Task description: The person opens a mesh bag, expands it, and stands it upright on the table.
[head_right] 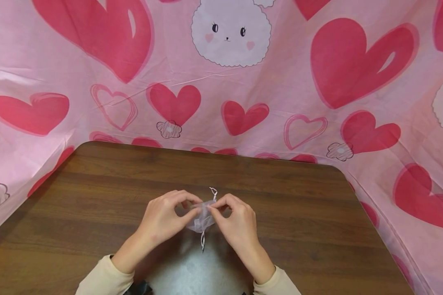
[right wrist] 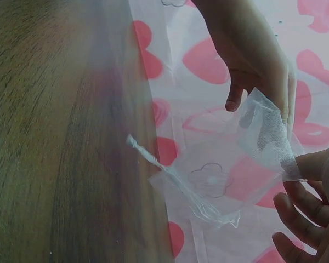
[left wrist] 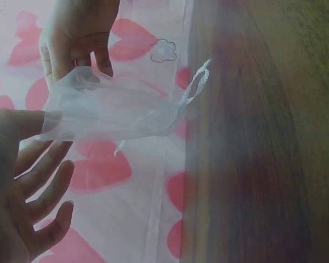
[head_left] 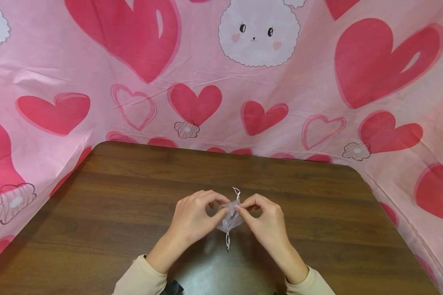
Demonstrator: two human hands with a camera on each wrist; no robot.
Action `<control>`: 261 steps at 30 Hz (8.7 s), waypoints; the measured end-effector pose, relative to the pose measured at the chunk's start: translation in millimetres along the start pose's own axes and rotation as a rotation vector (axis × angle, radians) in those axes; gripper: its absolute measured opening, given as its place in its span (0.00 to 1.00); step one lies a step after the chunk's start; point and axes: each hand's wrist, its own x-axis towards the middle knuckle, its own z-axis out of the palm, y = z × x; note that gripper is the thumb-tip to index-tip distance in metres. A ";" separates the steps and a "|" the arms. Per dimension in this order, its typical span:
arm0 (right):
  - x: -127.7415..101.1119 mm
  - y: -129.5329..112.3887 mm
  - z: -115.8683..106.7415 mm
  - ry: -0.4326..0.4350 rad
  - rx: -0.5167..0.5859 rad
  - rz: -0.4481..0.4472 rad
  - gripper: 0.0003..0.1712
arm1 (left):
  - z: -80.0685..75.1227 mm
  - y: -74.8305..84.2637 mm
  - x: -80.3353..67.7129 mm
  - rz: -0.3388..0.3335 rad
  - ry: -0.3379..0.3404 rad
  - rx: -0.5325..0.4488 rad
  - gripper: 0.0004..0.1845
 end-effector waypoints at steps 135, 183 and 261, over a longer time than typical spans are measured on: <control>-6.5 -2.8 0.9 -0.009 -0.115 0.014 0.12 | 6.5 -5.6 -4.0 0.082 0.108 0.030 0.09; -6.5 0.7 0.7 0.026 -0.175 0.012 0.12 | 7.0 -5.6 -4.1 0.055 0.138 0.097 0.08; -9.5 -3.2 2.1 0.045 -0.300 -0.083 0.13 | 8.8 -4.7 -5.3 0.042 0.036 0.127 0.10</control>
